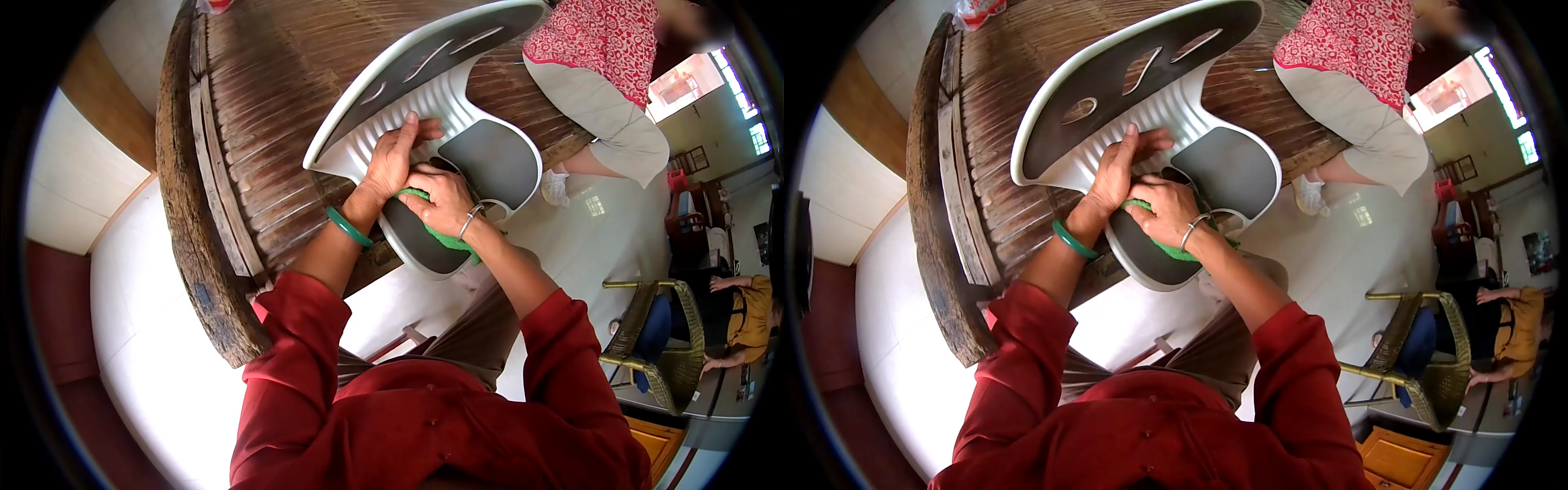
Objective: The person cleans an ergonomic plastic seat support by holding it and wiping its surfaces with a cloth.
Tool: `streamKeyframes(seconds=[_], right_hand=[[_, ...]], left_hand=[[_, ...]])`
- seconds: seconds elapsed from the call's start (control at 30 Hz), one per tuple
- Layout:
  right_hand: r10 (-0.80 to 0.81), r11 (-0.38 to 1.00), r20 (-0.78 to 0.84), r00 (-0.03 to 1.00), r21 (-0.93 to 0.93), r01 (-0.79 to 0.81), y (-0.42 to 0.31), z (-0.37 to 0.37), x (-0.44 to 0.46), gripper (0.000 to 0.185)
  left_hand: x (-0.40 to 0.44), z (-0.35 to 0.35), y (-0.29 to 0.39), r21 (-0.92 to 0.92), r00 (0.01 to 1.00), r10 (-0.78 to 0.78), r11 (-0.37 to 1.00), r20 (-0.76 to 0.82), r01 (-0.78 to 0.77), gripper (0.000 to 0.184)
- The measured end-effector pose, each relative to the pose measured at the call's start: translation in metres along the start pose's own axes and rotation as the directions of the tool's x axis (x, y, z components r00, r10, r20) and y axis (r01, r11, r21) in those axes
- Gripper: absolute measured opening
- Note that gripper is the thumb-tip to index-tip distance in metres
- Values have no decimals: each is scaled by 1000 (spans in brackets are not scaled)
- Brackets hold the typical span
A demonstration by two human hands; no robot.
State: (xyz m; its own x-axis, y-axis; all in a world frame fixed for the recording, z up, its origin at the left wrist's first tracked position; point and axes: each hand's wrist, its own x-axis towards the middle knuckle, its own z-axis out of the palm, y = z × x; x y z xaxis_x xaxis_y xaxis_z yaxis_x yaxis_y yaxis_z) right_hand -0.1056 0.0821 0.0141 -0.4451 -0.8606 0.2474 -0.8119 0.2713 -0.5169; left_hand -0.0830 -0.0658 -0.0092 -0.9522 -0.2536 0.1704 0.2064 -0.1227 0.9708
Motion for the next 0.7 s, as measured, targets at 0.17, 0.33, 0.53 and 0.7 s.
streamKeyframes(seconds=[0.17,0.33,0.53,0.7], right_hand=[[-107,973,-32,994,204,112,-5,2,-13,16],[-231,906,117,966,387,170,-10,-6,-38,14],[-267,921,141,953,329,209,-16,-7,-74,16],[-262,893,153,953,413,179,-19,-11,-84,14]], left_hand=[[3,-2,8,-98,997,-52,994,52,57,77],[5,-3,5,-112,997,-42,992,67,50,75],[0,2,-1,-26,998,57,998,39,-56,71],[2,-11,6,-339,970,59,941,234,25,75]])
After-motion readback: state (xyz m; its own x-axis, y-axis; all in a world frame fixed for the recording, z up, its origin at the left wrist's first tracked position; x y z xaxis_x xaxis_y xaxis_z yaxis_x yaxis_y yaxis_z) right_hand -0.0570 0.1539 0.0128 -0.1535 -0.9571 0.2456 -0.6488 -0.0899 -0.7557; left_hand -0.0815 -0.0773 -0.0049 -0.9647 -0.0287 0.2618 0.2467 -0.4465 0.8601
